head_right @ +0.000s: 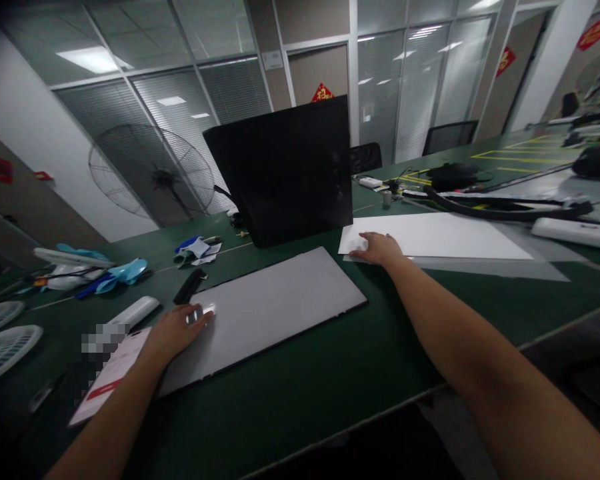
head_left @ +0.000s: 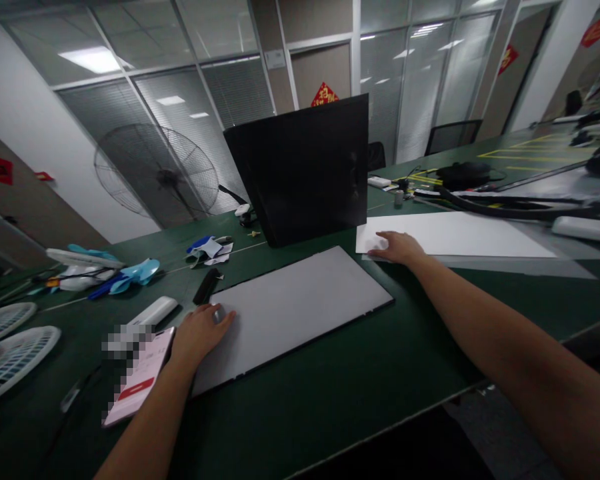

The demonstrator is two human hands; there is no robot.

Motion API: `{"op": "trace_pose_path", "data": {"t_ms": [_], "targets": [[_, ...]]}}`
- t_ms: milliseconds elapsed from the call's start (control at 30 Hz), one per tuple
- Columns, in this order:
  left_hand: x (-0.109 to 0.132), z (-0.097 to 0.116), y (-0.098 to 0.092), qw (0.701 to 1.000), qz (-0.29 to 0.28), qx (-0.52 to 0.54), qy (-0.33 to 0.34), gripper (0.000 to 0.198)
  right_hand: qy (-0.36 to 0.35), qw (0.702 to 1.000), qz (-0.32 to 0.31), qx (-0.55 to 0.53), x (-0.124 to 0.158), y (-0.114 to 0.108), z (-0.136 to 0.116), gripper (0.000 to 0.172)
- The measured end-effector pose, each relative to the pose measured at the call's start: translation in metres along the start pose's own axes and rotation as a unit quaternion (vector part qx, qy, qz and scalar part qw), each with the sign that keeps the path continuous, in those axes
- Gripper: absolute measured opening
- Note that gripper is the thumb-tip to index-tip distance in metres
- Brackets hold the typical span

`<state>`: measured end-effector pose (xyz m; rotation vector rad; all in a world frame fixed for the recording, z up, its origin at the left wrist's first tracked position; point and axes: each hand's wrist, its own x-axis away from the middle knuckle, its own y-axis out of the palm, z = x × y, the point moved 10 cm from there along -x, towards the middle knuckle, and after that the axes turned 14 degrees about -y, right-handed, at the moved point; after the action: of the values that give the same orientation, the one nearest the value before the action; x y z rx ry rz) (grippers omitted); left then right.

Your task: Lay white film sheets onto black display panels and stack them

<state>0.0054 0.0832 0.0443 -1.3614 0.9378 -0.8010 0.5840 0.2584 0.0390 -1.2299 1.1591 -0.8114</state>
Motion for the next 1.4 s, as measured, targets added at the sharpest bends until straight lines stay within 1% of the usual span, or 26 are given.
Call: {"op": "trace_pose_path", "data": {"t_ms": [67,100,233,333,433,500,567,633,667,733,767,800,867,900,933,967,1000,1033,1100,1133,1167,1200,1267,1333,1400], "targets": [[0.000,0.000,0.000,1.000,0.001,0.001,-0.004,0.079,-0.007,1.000,-0.004,0.005,0.000,-0.005,-0.005,0.066],[0.000,0.000,0.000,1.000,0.001,0.001,-0.003,0.079,-0.008,1.000,0.000,0.012,0.000,-0.009,-0.008,0.061],[-0.002,0.001,0.002,1.000,0.002,-0.002,0.010,0.078,-0.017,0.998,0.040,0.051,0.002,-0.034,-0.027,0.057],[-0.003,-0.001,0.003,1.000,0.006,0.003,0.008,0.078,-0.048,0.994,0.067,0.071,0.009,-0.057,-0.056,0.054],[-0.003,-0.002,0.003,1.000,0.009,0.003,0.004,0.077,-0.109,0.987,0.090,0.078,0.021,-0.079,-0.104,0.054],[-0.002,-0.001,0.003,1.000,0.009,0.002,0.003,0.077,-0.166,0.978,0.097,0.074,0.035,-0.088,-0.149,0.054],[0.000,0.001,0.001,1.000,0.010,0.006,0.007,0.078,-0.242,0.964,0.091,0.064,0.053,-0.087,-0.202,0.050],[0.001,0.003,-0.001,1.000,0.009,0.021,0.014,0.079,-0.344,0.935,0.072,0.046,0.078,-0.077,-0.260,0.040],[0.001,0.003,-0.002,0.999,0.009,0.031,0.016,0.080,-0.408,0.911,0.057,0.032,0.093,-0.068,-0.289,0.035],[0.001,0.002,-0.003,0.999,0.007,0.050,0.013,0.081,-0.525,0.851,0.024,-0.006,0.123,-0.052,-0.335,0.030],[0.001,0.002,-0.003,0.998,0.006,0.055,0.014,0.079,-0.578,0.815,0.009,-0.031,0.138,-0.046,-0.351,0.031],[0.001,0.003,-0.003,0.998,0.005,0.055,0.019,0.076,-0.619,0.783,-0.005,-0.062,0.150,-0.042,-0.361,0.035],[0.000,0.004,-0.001,0.999,0.003,0.042,0.026,0.073,-0.670,0.729,-0.023,-0.140,0.163,-0.043,-0.367,0.050],[0.000,0.003,-0.001,0.999,0.004,0.033,0.023,0.074,-0.677,0.713,-0.024,-0.182,0.163,-0.047,-0.364,0.057],[0.000,0.002,-0.001,1.000,0.006,0.026,0.016,0.077,-0.672,0.708,-0.021,-0.218,0.159,-0.051,-0.357,0.061],[0.000,0.001,-0.001,1.000,0.007,0.020,0.007,0.082,-0.656,0.715,-0.014,-0.242,0.151,-0.054,-0.348,0.062],[0.000,0.000,-0.001,1.000,0.007,0.017,-0.001,0.086,-0.631,0.735,-0.005,-0.249,0.139,-0.055,-0.337,0.062],[0.000,-0.001,-0.001,1.000,0.008,0.018,-0.007,0.089,-0.595,0.767,0.002,-0.240,0.125,-0.053,-0.324,0.062],[0.000,-0.001,-0.002,1.000,0.008,0.022,-0.015,0.089,-0.497,0.849,0.000,-0.183,0.093,-0.043,-0.294,0.068],[0.000,-0.002,-0.002,0.999,0.011,0.024,-0.018,0.088,-0.448,0.881,-0.010,-0.150,0.080,-0.036,-0.279,0.071],[-0.001,-0.003,-0.002,0.999,0.015,0.025,-0.021,0.087,-0.410,0.903,-0.024,-0.123,0.070,-0.030,-0.266,0.075],[-0.002,-0.004,-0.001,0.999,0.020,0.024,-0.021,0.085,-0.387,0.915,-0.039,-0.107,0.065,-0.025,-0.257,0.078],[-0.004,-0.005,0.001,0.999,0.031,0.022,-0.015,0.080,-0.376,0.919,-0.061,-0.100,0.062,-0.020,-0.251,0.082],[-0.008,-0.009,0.003,0.999,0.041,0.023,-0.018,0.076,-0.386,0.915,-0.064,-0.103,0.065,-0.020,-0.256,0.086],[-0.011,-0.013,0.005,0.998,0.049,0.025,-0.021,0.072,-0.406,0.906,-0.058,-0.103,0.071,-0.021,-0.267,0.087]]}}
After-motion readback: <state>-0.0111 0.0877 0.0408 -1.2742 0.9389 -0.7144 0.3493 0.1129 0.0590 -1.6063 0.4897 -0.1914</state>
